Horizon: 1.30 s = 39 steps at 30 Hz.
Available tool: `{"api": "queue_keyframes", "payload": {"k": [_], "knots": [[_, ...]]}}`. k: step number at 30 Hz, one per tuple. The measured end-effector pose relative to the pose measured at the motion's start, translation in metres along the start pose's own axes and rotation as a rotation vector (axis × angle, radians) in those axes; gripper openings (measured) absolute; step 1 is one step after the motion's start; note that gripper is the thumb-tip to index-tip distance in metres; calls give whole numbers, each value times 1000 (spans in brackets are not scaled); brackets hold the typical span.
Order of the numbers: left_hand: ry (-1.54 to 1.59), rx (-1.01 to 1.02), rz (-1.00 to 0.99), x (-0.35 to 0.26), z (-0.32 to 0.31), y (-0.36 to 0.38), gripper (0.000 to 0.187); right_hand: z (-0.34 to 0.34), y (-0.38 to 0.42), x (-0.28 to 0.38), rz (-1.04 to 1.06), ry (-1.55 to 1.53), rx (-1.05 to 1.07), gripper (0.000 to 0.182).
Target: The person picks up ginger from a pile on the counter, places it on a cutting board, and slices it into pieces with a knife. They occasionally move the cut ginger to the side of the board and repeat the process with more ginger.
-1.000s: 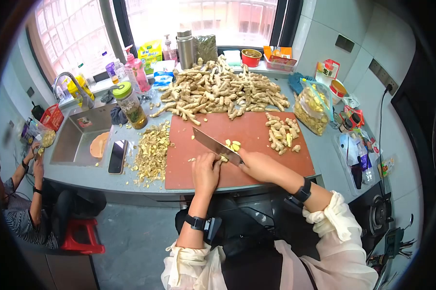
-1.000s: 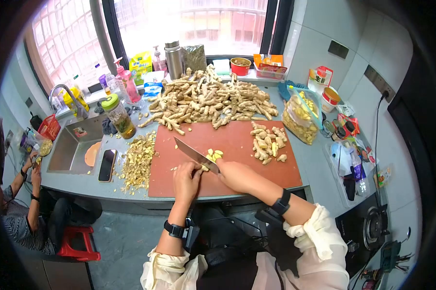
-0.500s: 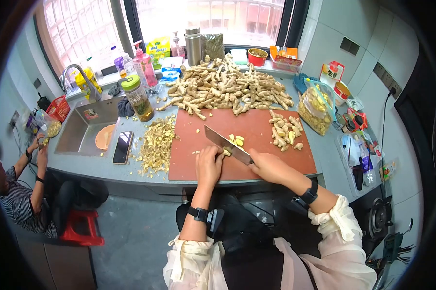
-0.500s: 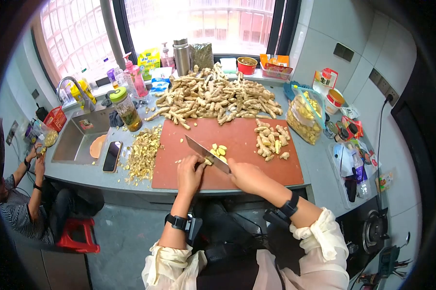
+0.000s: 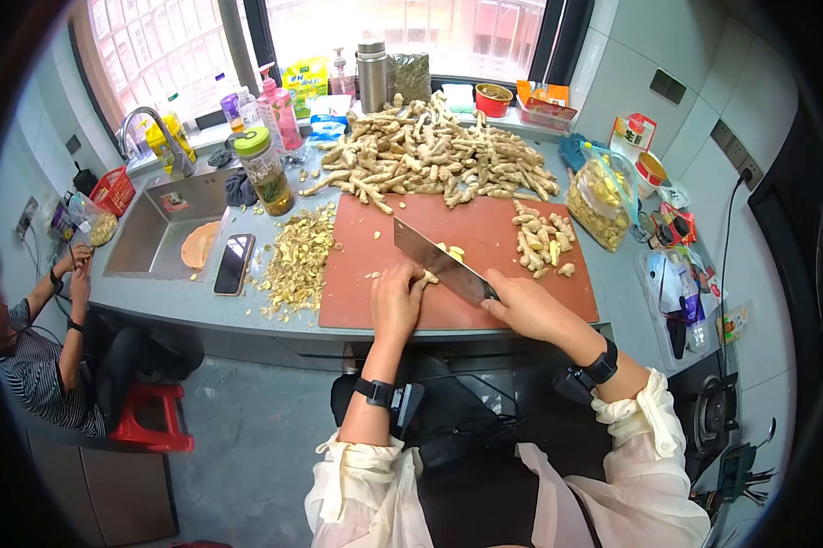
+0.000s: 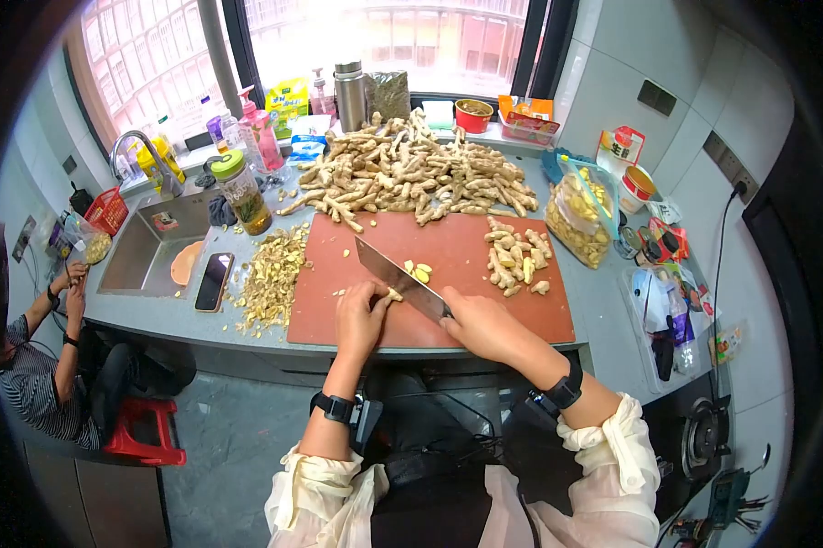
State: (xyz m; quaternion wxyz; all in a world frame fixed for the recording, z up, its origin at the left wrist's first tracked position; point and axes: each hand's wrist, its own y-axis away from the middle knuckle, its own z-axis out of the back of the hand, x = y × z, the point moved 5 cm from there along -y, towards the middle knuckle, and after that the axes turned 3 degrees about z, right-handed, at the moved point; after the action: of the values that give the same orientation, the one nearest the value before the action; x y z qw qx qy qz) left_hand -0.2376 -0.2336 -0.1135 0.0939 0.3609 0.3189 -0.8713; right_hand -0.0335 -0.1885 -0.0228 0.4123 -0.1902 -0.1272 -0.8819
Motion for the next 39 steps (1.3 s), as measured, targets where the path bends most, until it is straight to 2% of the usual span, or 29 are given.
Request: {"api": "queue_keyframes", "payload": {"k": [12,14,21,26,39], "knots": [[0,15,-5,1,-1,-2,11,-7,-14,-8,-20,52,104,30],[7,16,0,2,-1,-2,11,-11,-20,-9,34,40,79,31],[-13,8,-5,1,-2,-2,11,-24,-58,6,-14,70,60,26],[-36,2,-7,2,-2,-1,12,-33,-78,4,53,68,-41,27],[-3,2,-5,-1,0,-1,12,-13,15,-11,-87,23,130,31]]}}
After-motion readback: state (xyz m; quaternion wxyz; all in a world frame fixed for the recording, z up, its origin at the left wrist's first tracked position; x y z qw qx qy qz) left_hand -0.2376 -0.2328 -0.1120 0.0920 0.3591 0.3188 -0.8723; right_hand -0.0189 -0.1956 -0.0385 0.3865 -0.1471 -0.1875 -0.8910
